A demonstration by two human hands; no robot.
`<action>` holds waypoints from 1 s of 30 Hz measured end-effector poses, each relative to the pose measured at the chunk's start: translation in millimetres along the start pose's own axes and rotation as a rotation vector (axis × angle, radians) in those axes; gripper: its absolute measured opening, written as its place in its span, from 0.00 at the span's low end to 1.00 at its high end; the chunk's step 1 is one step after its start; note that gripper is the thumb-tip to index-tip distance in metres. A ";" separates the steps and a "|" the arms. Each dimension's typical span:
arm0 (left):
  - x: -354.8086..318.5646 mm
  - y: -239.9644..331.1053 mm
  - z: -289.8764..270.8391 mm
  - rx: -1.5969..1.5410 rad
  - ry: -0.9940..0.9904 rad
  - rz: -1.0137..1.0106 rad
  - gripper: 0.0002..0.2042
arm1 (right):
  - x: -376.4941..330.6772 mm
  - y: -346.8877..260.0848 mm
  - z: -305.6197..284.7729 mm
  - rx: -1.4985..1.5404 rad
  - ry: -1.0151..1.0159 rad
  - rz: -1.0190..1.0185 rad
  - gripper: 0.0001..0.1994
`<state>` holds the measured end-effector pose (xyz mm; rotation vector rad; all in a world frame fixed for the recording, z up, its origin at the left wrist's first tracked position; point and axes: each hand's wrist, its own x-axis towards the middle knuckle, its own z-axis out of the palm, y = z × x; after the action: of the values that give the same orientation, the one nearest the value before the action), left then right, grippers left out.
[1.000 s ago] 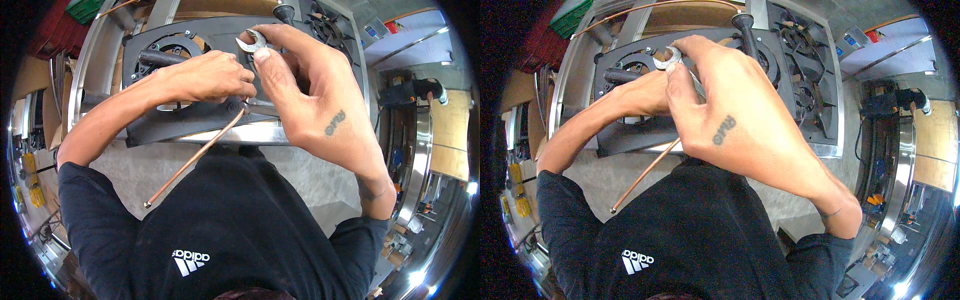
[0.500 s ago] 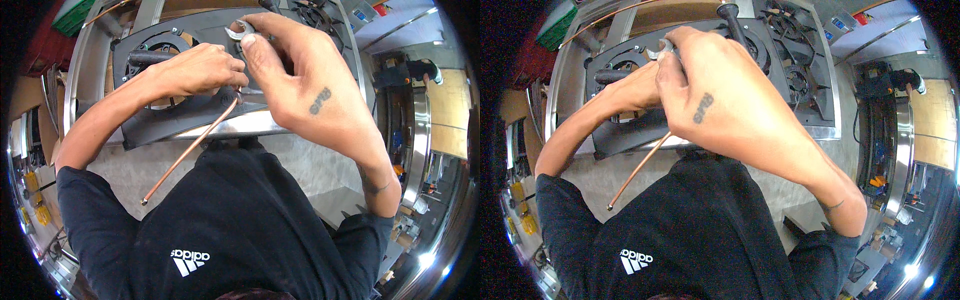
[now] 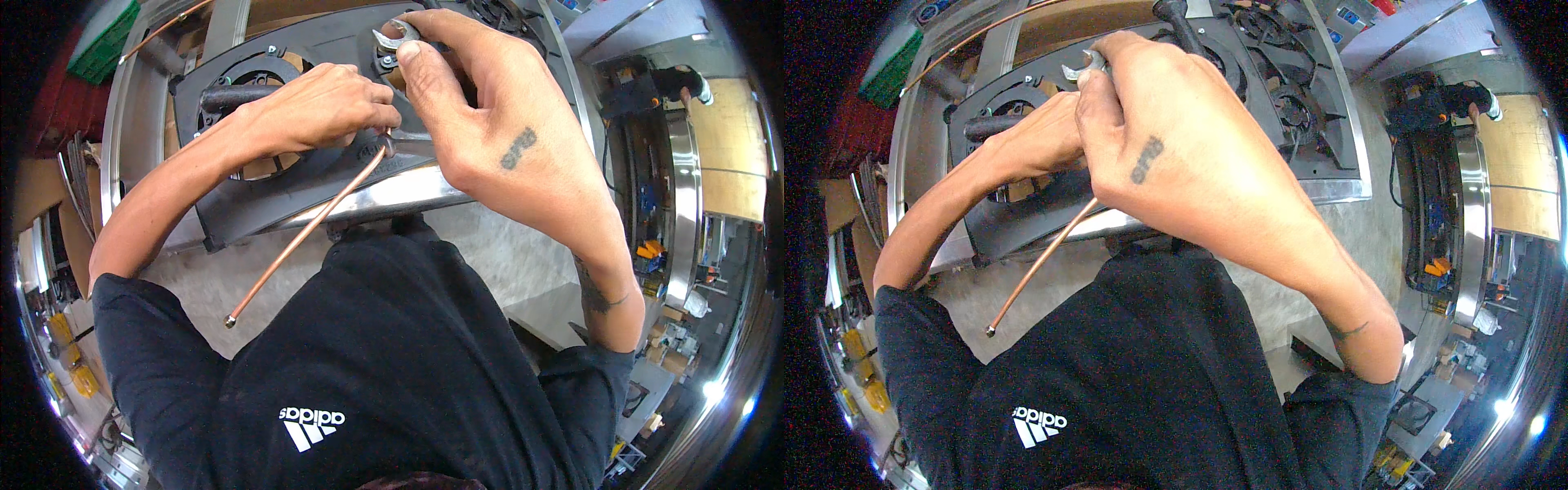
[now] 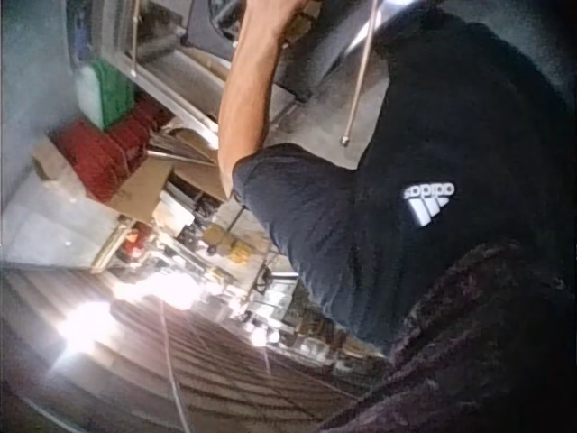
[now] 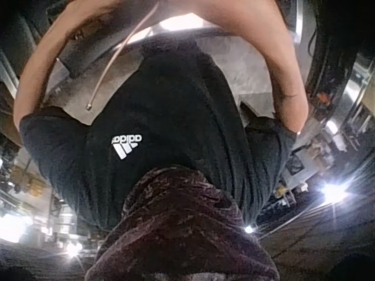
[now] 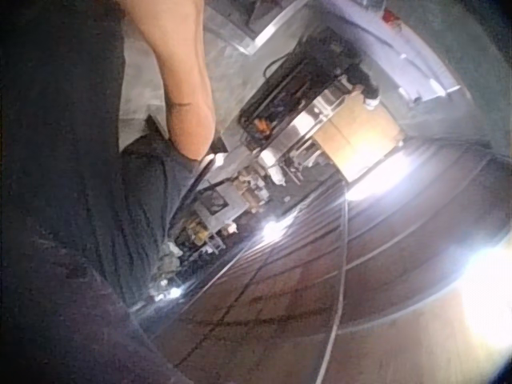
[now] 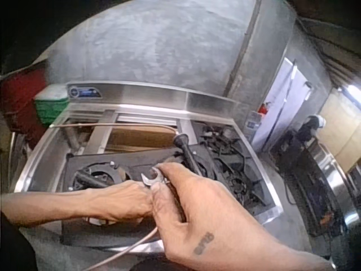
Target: The person repairs a commercial gas stove by connecting copper gas lines to the burner valves using a wrench and then reassembling the burner grates. The person uses a wrench to tighten the connections and places the grates back onto the stove.
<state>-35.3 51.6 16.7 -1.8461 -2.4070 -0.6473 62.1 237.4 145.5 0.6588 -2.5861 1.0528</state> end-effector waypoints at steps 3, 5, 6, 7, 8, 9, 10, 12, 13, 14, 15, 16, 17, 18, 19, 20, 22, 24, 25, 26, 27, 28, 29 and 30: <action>-0.9 -2.0 -1.7 0.076 -0.010 0.066 0.18 | 2.6 0.5 2.3 0.071 -0.016 0.109 0.14; -1.5 -2.2 -1.9 0.101 -0.009 0.081 0.18 | 2.8 -3.7 4.1 0.026 -0.006 0.130 0.14; -1.0 -3.8 -2.4 0.089 0.006 0.098 0.18 | 3.3 -7.0 4.3 -0.002 -0.009 0.148 0.14; -0.5 -4.4 -2.6 0.077 0.022 0.115 0.18 | 3.5 -10.3 3.9 -0.041 -0.024 0.183 0.14; 0.9 -3.6 -1.9 0.068 0.034 0.132 0.18 | 1.8 -13.4 -1.4 -0.031 -0.036 0.186 0.14; 1.3 -3.6 -1.8 0.074 0.028 0.134 0.18 | 0.0 -16.3 -5.6 -0.020 -0.049 0.188 0.14; 2.6 -2.8 -1.9 0.080 0.022 0.135 0.18 | -1.7 -18.1 -12.1 0.038 -0.063 0.160 0.14; 3.1 -1.9 -2.2 0.063 0.006 0.130 0.17 | -4.1 -18.2 -13.6 0.035 -0.083 0.154 0.13; 1.3 -2.3 -2.9 0.041 -0.004 0.127 0.17 | -4.6 -17.0 -5.0 -0.029 -0.087 0.175 0.14; 0.8 -3.3 -4.1 0.013 0.029 0.148 0.17 | -2.3 -13.9 -3.5 -0.114 -0.140 0.195 0.15; 1.5 -5.1 -4.8 0.028 -0.003 0.143 0.17 | -0.1 -11.1 -1.3 -0.039 -0.128 0.233 0.16; 0.9 -6.0 -3.8 0.035 0.007 0.158 0.18 | 6.0 -6.5 -2.9 0.019 -0.168 0.268 0.16; 0.9 -8.3 -4.4 0.049 0.018 0.172 0.18 | 11.5 -3.1 -6.2 0.097 -0.218 0.300 0.17; 0.8 -10.4 -4.3 0.050 -0.023 0.155 0.20 | 12.0 -4.9 -19.0 0.245 -0.232 0.382 0.18; 0.7 -11.5 -3.4 0.050 -0.062 0.136 0.22 | 12.5 -7.3 -32.2 0.312 -0.198 0.441 0.20; 0.6 -12.3 -2.8 0.049 -0.101 0.118 0.25 | 12.9 -9.8 -45.5 0.316 -0.111 0.481 0.21; 0.2 -12.3 -2.1 0.027 -0.087 0.114 0.20 | 2.5 -20.3 -67.4 0.335 0.138 0.517 0.22; 0.0 -11.4 -3.3 0.047 -0.098 0.111 0.20 | 0.0 -22.3 -83.8 0.446 0.107 0.518 0.23; 0.2 -10.8 -4.1 0.056 -0.098 0.115 0.20 | -1.9 -20.3 -84.6 0.442 0.095 0.530 0.23; 0.7 -10.1 -4.9 0.058 -0.110 0.107 0.20 | -4.2 -18.3 -83.3 0.438 0.084 0.543 0.23; 1.0 -9.5 -6.0 0.060 -0.123 0.099 0.21 | -5.9 -16.0 -80.6 0.416 0.046 0.512 0.23; 1.2 -8.9 -7.0 0.063 -0.129 0.100 0.21 | -6.1 -11.7 -76.9 0.454 0.085 0.564 0.23; 1.5 -8.7 -8.0 0.059 -0.138 0.098 0.21 | -5.5 -7.3 -73.3 0.472 0.095 0.571 0.23; 1.3 -8.6 -8.9 0.054 -0.139 0.105 0.22 | -6.2 -5.1 -71.0 0.499 0.099 0.585 0.24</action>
<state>-45.6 47.9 22.6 -2.0419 -2.3623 -0.4562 75.4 286.6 195.5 -0.0892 -2.4877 1.8841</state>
